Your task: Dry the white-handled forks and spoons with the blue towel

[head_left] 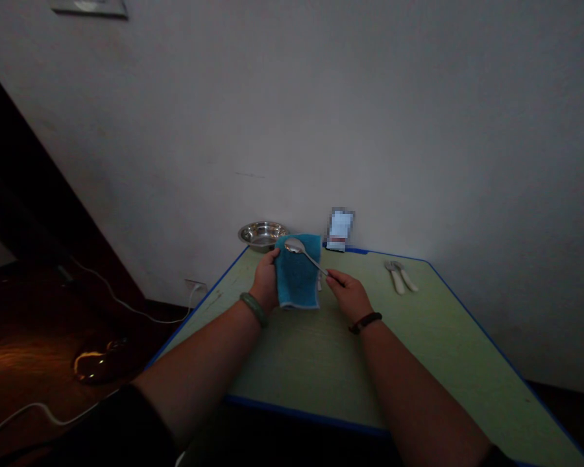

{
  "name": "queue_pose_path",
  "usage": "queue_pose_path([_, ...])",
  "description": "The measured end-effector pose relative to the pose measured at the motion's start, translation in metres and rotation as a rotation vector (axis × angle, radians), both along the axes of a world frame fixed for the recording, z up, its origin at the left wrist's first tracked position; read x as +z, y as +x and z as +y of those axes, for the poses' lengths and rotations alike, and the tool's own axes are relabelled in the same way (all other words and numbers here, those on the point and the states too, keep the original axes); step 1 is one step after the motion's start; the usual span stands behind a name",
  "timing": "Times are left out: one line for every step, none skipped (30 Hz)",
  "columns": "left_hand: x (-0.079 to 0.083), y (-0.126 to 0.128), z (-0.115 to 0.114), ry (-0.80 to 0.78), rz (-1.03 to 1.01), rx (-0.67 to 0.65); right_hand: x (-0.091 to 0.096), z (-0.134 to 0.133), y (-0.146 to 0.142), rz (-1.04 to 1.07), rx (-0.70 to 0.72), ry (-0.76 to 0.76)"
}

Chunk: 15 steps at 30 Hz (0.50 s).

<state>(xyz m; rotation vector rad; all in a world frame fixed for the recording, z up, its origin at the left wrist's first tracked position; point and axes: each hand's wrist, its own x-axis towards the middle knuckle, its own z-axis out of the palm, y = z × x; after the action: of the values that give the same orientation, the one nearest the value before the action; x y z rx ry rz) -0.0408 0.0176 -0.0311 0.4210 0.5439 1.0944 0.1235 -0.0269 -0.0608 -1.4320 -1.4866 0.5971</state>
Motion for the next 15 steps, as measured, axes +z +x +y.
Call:
queue_pose_path([0.0005,0.0003,-0.0007,0.000,0.007,-0.008,0.0004,-0.0001,0.0001,-0.016,-0.003,0.006])
queue_pose_path([0.0010,0.0004,-0.0014,-0.001,0.015,-0.010,0.0005,0.0000,0.0003,-0.029,-0.007,0.009])
queue_pose_path([0.0016,0.0004,-0.0019,-0.003,0.025,-0.005,0.0003,0.0002,0.0006,-0.037,-0.011,0.009])
queue_pose_path([0.0023,0.0003,-0.0024,-0.005,0.034,0.007,-0.0001,0.0006,0.0009,-0.041,-0.018,0.008])
queue_pose_path([0.0029,0.0000,-0.0027,-0.005,0.040,0.023,-0.0008,0.0010,0.0012,-0.040,-0.023,0.004])
queue_pose_path([0.0036,-0.0004,-0.0028,-0.003,0.042,0.037,-0.0017,0.0015,0.0015,-0.038,-0.025,-0.002])
queue_pose_path([0.0042,-0.0009,-0.0028,0.001,0.039,0.051,-0.0026,0.0019,0.0018,-0.033,-0.025,-0.007])
queue_pose_path([0.0048,-0.0013,-0.0027,0.006,0.032,0.063,-0.0035,0.0023,0.0019,-0.030,-0.020,-0.014])
queue_pose_path([0.0054,-0.0017,-0.0024,0.013,0.023,0.072,-0.0043,0.0027,0.0020,-0.027,-0.011,-0.021])
queue_pose_path([0.0057,-0.0020,-0.0022,0.018,0.015,0.079,-0.0050,0.0029,0.0020,-0.024,0.003,-0.026])
queue_pose_path([0.0058,-0.0021,-0.0020,0.020,0.012,0.087,-0.0055,0.0031,0.0019,-0.019,0.018,-0.028])
queue_pose_path([0.0056,-0.0022,-0.0018,0.017,0.013,0.093,-0.0058,0.0031,0.0017,-0.015,0.032,-0.026])
queue_pose_path([0.0051,-0.0021,-0.0016,0.012,0.018,0.094,-0.0058,0.0030,0.0014,-0.013,0.044,-0.024])
queue_pose_path([0.0043,-0.0018,-0.0016,0.005,0.023,0.089,-0.0056,0.0029,0.0011,-0.011,0.049,-0.021])
queue_pose_path([0.0033,-0.0015,-0.0016,0.000,0.023,0.078,-0.0052,0.0027,0.0007,-0.009,0.049,-0.017])
